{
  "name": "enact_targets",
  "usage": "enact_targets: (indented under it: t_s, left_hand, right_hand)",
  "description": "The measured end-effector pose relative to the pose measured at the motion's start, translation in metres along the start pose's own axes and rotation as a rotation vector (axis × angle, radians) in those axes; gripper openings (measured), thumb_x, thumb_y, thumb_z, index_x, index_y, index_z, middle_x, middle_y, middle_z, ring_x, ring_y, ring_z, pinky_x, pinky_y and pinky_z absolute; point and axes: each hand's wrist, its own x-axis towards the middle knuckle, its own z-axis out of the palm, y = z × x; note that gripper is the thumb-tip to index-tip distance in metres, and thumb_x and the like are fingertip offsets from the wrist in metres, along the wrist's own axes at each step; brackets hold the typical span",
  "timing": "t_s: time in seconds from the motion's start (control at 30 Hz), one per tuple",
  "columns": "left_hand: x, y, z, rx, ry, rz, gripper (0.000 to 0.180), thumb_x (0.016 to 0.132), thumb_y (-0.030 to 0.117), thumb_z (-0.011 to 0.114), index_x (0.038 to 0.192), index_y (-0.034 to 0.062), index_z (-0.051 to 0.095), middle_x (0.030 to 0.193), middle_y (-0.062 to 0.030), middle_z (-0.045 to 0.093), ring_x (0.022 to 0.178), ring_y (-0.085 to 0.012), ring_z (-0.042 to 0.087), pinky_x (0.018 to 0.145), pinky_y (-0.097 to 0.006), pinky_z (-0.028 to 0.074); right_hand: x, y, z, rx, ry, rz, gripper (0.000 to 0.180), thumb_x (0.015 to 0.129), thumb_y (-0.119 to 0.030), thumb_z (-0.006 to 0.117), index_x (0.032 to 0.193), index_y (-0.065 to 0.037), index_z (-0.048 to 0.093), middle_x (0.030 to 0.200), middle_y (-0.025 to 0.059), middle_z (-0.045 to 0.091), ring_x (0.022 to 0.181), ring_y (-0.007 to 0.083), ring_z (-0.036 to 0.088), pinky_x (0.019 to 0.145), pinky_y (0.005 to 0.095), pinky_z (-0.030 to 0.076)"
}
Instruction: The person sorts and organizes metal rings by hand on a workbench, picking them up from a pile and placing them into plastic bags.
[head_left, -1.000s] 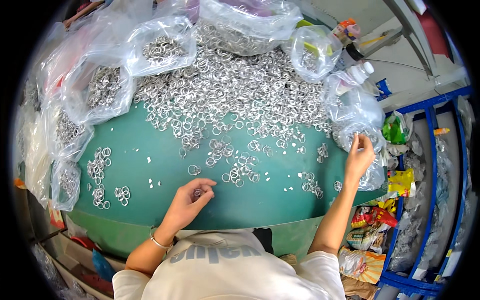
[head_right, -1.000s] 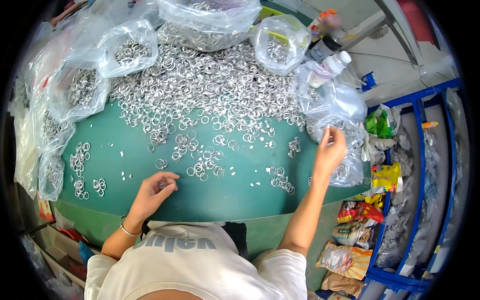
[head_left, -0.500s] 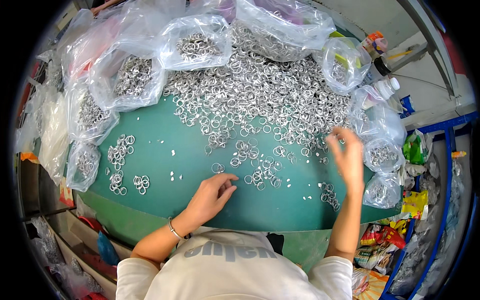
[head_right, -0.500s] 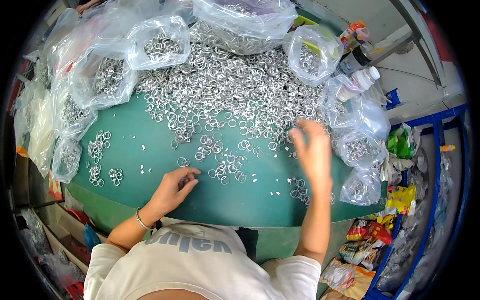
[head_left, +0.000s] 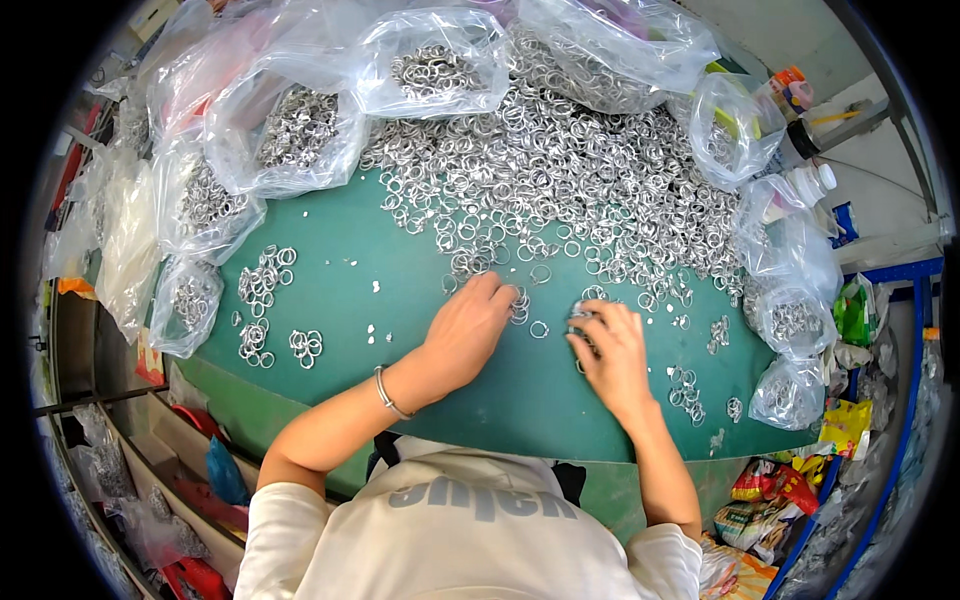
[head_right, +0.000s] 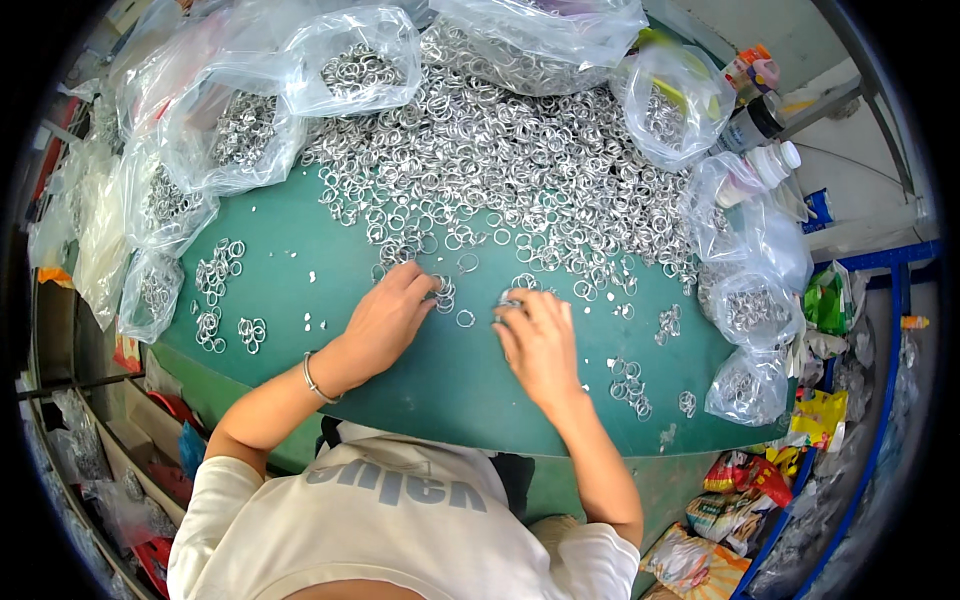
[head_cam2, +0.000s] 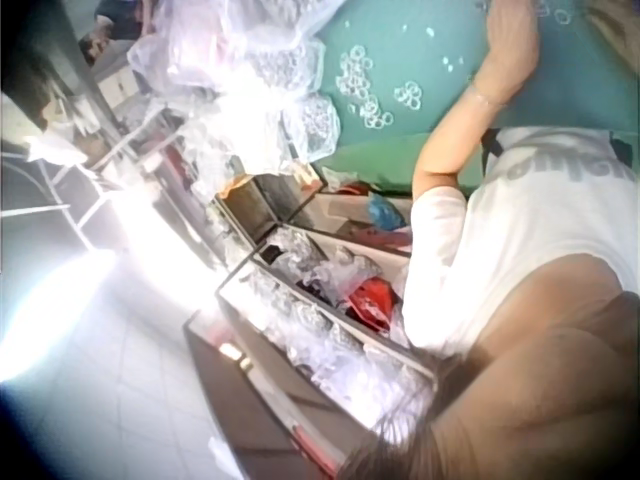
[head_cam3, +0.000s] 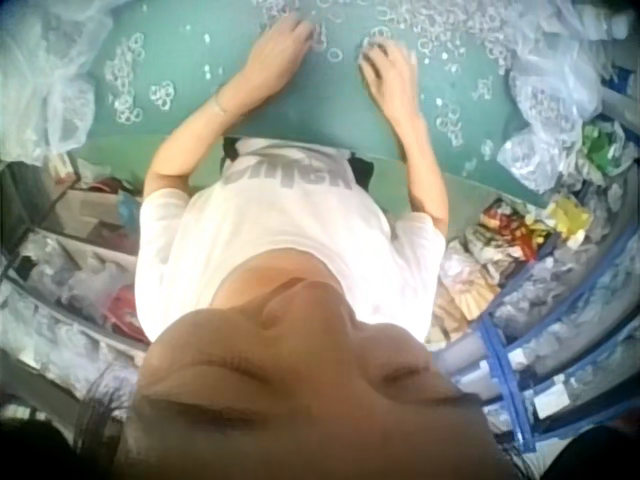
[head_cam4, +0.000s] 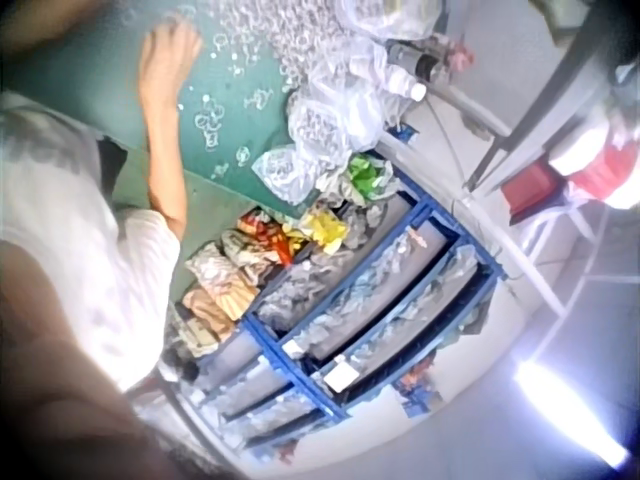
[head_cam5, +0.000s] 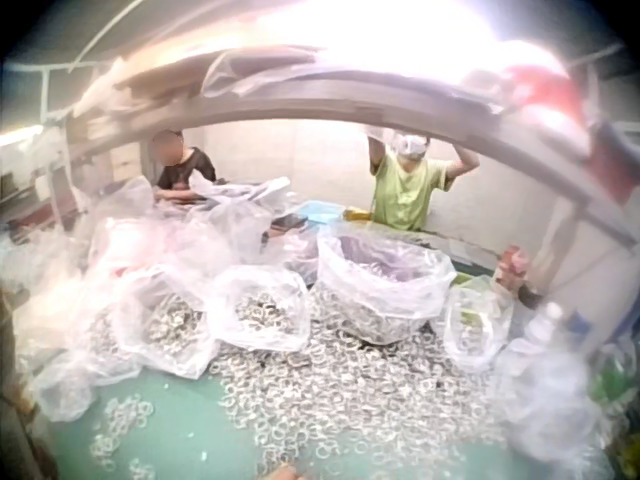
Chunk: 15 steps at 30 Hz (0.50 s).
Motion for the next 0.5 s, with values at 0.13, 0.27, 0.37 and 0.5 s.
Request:
enact_targets:
  t_s: [0.13, 0.27, 0.37, 0.5]
  left_hand:
    - [-0.004, 0.005, -0.012, -0.053, 0.028, -0.087, 0.033, 0.080, 0.007, 0.063, 0.111, 0.0040, 0.052, 0.098, -0.0131, 0.050, 0.089, -0.0320, 0.053, 0.074, -0.039, 0.046]
    - [-0.003, 0.004, -0.001, 0.018, 0.080, -0.011, 0.030, 0.079, 0.004, 0.062, 0.107, 0.0037, 0.053, 0.099, -0.0126, 0.050, 0.089, -0.0322, 0.053, 0.076, -0.039, 0.046]
    - [-0.004, 0.008, -0.003, -0.062, -0.004, -0.008, 0.028, 0.077, 0.002, 0.059, 0.104, 0.0014, 0.053, 0.092, -0.0136, 0.049, 0.089, -0.0311, 0.051, 0.077, -0.040, 0.044]
    - [-0.016, 0.005, -0.002, -0.099, -0.084, 0.041, 0.028, 0.080, 0.004, 0.061, 0.107, 0.0033, 0.053, 0.100, -0.0136, 0.050, 0.089, -0.0324, 0.053, 0.076, -0.039, 0.045]
  right_hand:
    - [-0.001, 0.006, -0.009, 0.274, 0.196, 0.252, 0.018, 0.074, 0.007, 0.064, 0.090, 0.000, 0.062, 0.079, 0.0089, 0.060, 0.074, 0.0212, 0.059, 0.070, 0.0304, 0.046]
    - [0.004, 0.008, -0.016, 0.227, 0.251, 0.325, 0.018, 0.076, 0.007, 0.062, 0.092, 0.001, 0.063, 0.079, 0.0096, 0.060, 0.070, 0.0190, 0.059, 0.068, 0.0290, 0.047]
    - [0.012, 0.005, -0.019, 0.190, 0.192, 0.265, 0.016, 0.076, 0.004, 0.063, 0.091, 0.001, 0.063, 0.080, 0.0115, 0.061, 0.075, 0.0245, 0.059, 0.074, 0.0328, 0.046]
    - [0.029, -0.004, -0.006, 0.116, 0.068, 0.106, 0.022, 0.075, -0.001, 0.066, 0.096, -0.001, 0.063, 0.092, 0.0130, 0.059, 0.087, 0.0299, 0.054, 0.080, 0.0379, 0.044]
